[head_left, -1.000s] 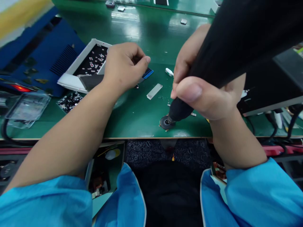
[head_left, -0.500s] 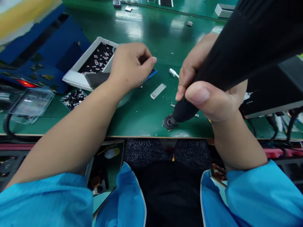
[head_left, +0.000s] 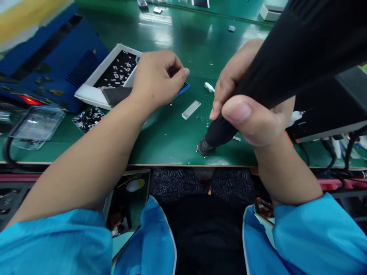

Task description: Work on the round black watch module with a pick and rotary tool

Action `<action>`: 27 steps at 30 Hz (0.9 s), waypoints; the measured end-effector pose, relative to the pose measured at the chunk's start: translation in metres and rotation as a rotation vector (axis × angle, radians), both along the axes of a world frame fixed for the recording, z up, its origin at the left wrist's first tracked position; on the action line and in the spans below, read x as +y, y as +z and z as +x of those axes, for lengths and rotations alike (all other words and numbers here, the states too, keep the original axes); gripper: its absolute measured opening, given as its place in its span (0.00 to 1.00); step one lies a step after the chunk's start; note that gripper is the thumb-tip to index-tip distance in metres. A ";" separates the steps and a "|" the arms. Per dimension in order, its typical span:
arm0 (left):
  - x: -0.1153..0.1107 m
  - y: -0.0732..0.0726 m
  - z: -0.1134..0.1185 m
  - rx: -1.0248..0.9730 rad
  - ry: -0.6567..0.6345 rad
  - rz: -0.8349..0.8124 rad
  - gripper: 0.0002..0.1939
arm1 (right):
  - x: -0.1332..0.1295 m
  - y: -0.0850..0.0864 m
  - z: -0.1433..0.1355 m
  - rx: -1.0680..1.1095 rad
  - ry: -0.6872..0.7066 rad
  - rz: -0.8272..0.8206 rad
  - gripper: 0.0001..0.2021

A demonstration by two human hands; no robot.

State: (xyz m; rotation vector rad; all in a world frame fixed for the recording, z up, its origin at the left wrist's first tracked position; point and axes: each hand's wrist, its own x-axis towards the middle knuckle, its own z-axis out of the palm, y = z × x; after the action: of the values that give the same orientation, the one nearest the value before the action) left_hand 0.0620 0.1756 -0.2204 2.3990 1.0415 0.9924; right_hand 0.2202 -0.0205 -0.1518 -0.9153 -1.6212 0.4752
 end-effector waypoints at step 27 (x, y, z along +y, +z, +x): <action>-0.011 0.004 0.000 -0.069 -0.013 -0.064 0.18 | -0.003 0.004 0.001 0.047 -0.022 -0.016 0.15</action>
State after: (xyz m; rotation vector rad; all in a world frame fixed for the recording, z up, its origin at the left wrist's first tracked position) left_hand 0.0624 0.1643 -0.2165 2.3006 1.0170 1.0139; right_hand 0.2214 -0.0235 -0.1476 -0.9260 -1.5653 0.4915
